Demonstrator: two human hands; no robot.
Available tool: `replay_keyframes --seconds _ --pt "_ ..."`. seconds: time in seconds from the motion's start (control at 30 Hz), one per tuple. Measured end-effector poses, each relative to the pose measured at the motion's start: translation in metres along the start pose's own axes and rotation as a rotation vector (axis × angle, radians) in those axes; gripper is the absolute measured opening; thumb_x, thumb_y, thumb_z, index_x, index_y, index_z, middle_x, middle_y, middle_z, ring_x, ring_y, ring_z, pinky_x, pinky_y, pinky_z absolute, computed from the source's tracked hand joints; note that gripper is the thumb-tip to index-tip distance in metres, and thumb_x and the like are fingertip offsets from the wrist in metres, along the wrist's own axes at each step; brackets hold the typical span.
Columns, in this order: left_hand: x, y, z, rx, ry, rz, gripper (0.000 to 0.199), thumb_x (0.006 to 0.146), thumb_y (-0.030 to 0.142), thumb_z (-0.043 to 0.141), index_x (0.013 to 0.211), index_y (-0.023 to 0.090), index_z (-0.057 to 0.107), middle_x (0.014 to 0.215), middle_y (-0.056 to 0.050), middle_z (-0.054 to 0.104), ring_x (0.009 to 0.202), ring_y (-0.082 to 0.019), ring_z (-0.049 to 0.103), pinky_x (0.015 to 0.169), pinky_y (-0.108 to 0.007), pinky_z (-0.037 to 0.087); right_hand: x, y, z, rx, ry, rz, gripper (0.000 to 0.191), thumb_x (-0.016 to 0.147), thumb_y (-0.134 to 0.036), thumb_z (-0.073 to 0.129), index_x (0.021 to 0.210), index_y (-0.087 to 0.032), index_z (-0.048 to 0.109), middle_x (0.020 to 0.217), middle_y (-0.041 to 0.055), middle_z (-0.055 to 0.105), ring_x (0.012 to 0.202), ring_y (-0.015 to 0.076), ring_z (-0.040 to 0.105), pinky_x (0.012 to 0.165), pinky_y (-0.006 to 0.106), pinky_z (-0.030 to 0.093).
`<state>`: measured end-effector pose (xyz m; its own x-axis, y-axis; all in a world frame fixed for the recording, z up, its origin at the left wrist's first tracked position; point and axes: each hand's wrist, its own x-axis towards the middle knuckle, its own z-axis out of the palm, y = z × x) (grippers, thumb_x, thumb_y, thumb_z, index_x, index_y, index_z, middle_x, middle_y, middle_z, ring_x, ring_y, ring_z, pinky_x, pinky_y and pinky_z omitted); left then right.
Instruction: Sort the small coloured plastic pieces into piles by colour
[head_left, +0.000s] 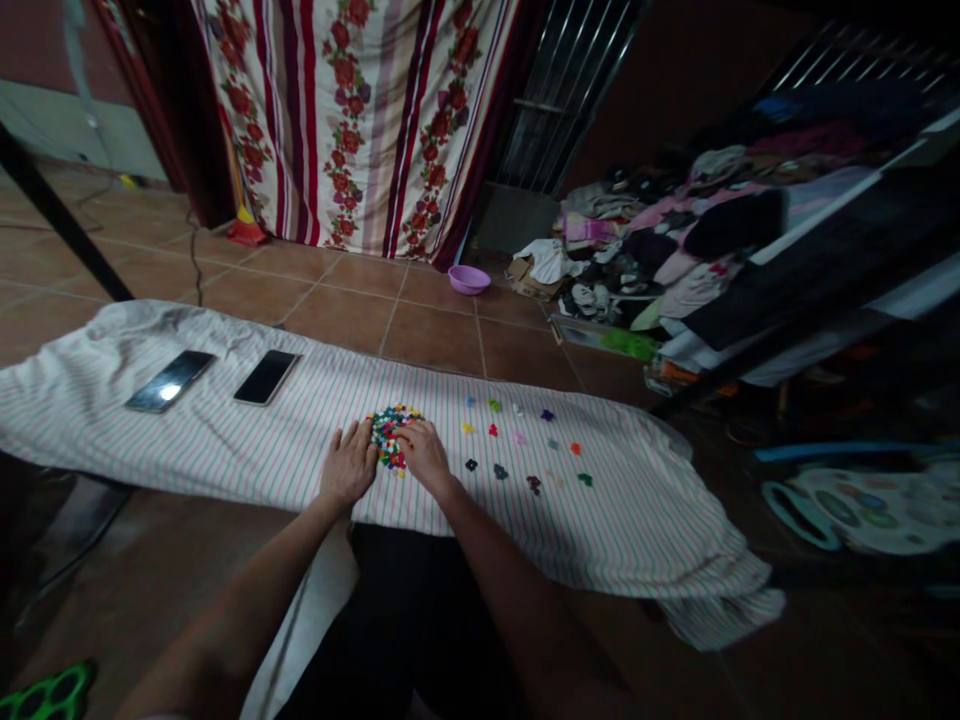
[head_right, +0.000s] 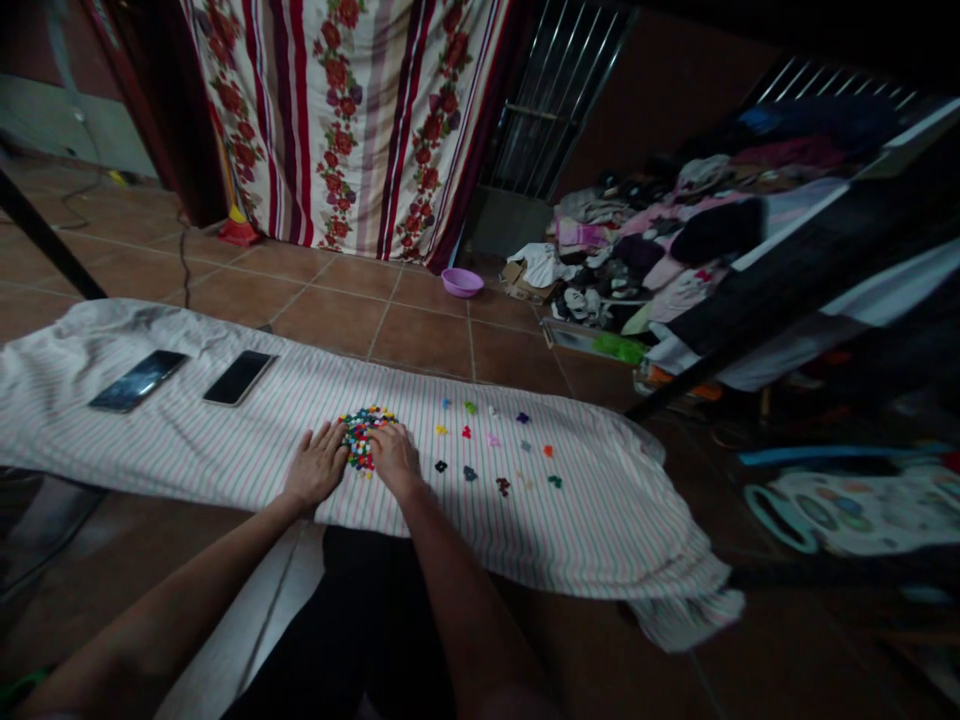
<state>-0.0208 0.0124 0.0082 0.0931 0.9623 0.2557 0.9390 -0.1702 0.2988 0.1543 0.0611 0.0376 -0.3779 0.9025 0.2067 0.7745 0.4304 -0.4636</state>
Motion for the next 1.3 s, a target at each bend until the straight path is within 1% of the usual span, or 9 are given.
replay_keyframes --seconds 0.13,0.2,0.4,0.5,0.63,0.77,1.0,1.17,1.3 --pt "-0.001 -0.005 0.006 -0.039 0.122 -0.09 0.045 0.092 0.021 0.033 0.13 0.011 0.054 0.143 -0.017 0.054 0.142 -0.028 0.04 0.116 -0.049 0.035 0.014 -0.024 0.004 -0.047 -0.065 -0.012 0.025 0.095 -0.023 0.053 0.105 -0.027 0.075 0.109 0.0027 0.072 0.111 0.0205 0.054 0.098 0.033 0.042" --pt "-0.001 -0.007 0.01 -0.027 0.175 -0.146 0.043 0.089 0.017 0.035 0.126 0.009 0.055 0.139 -0.02 0.056 0.142 -0.029 0.04 0.114 -0.05 0.037 0.021 -0.036 0.006 -0.107 -0.117 0.0 0.025 0.095 -0.025 0.053 0.106 -0.027 0.075 0.11 0.0037 0.071 0.111 0.0211 0.053 0.098 0.033 0.041" --pt "0.0 -0.008 0.017 0.028 0.233 -0.137 0.037 0.084 0.014 0.039 0.115 0.008 0.059 0.134 -0.022 0.059 0.135 -0.033 0.048 0.109 -0.05 0.041 0.037 -0.062 0.002 -0.311 -0.324 0.083 0.033 0.098 -0.02 0.043 0.106 -0.019 0.075 0.113 0.0118 0.07 0.115 0.0236 0.053 0.092 0.033 0.043" --pt "0.001 -0.007 0.016 0.05 0.231 -0.134 0.035 0.083 0.014 0.04 0.112 0.009 0.06 0.132 -0.022 0.06 0.134 -0.032 0.049 0.109 -0.048 0.041 0.041 -0.069 0.002 -0.332 -0.355 0.161 0.035 0.098 -0.017 0.04 0.109 -0.014 0.073 0.116 0.0155 0.069 0.118 0.0251 0.054 0.09 0.034 0.044" --pt "0.001 -0.005 0.013 0.064 0.203 -0.154 0.034 0.085 0.016 0.04 0.112 0.01 0.06 0.133 -0.02 0.059 0.134 -0.032 0.048 0.11 -0.047 0.04 0.043 -0.07 0.005 -0.288 -0.326 0.243 0.036 0.098 -0.016 0.038 0.109 -0.016 0.072 0.116 0.0147 0.069 0.116 0.0247 0.056 0.092 0.035 0.043" --pt "0.001 -0.003 0.011 0.06 0.191 -0.168 0.035 0.086 0.015 0.04 0.114 0.008 0.06 0.134 -0.02 0.058 0.135 -0.032 0.046 0.11 -0.046 0.039 0.039 -0.061 0.01 -0.212 -0.239 0.231 0.026 0.096 -0.024 0.047 0.104 -0.019 0.072 0.111 0.0104 0.071 0.109 0.022 0.059 0.094 0.034 0.04" --pt "0.0 -0.004 0.011 0.028 0.207 -0.158 0.034 0.087 0.016 0.04 0.114 0.009 0.059 0.135 -0.021 0.057 0.136 -0.032 0.045 0.11 -0.048 0.038 0.033 -0.049 0.015 -0.03 -0.118 0.18 0.02 0.091 -0.018 0.052 0.103 -0.018 0.068 0.107 0.0056 0.072 0.101 0.0187 0.06 0.09 0.029 0.04" --pt "0.0 -0.005 0.01 0.016 0.211 -0.146 0.034 0.086 0.017 0.04 0.112 0.008 0.06 0.134 -0.024 0.057 0.135 -0.033 0.046 0.109 -0.049 0.038 0.023 -0.046 0.01 -0.005 -0.034 0.157 0.018 0.09 -0.016 0.053 0.1 -0.021 0.067 0.103 0.0036 0.071 0.101 0.0184 0.059 0.09 0.028 0.04" --pt "0.0 -0.006 0.008 0.007 0.224 -0.129 0.032 0.085 0.017 0.041 0.11 0.01 0.06 0.131 -0.022 0.059 0.134 -0.033 0.046 0.108 -0.048 0.038 0.01 -0.035 0.001 -0.014 0.023 0.18 0.016 0.092 -0.022 0.053 0.098 -0.023 0.068 0.101 0.0029 0.07 0.098 0.0176 0.059 0.086 0.027 0.041"
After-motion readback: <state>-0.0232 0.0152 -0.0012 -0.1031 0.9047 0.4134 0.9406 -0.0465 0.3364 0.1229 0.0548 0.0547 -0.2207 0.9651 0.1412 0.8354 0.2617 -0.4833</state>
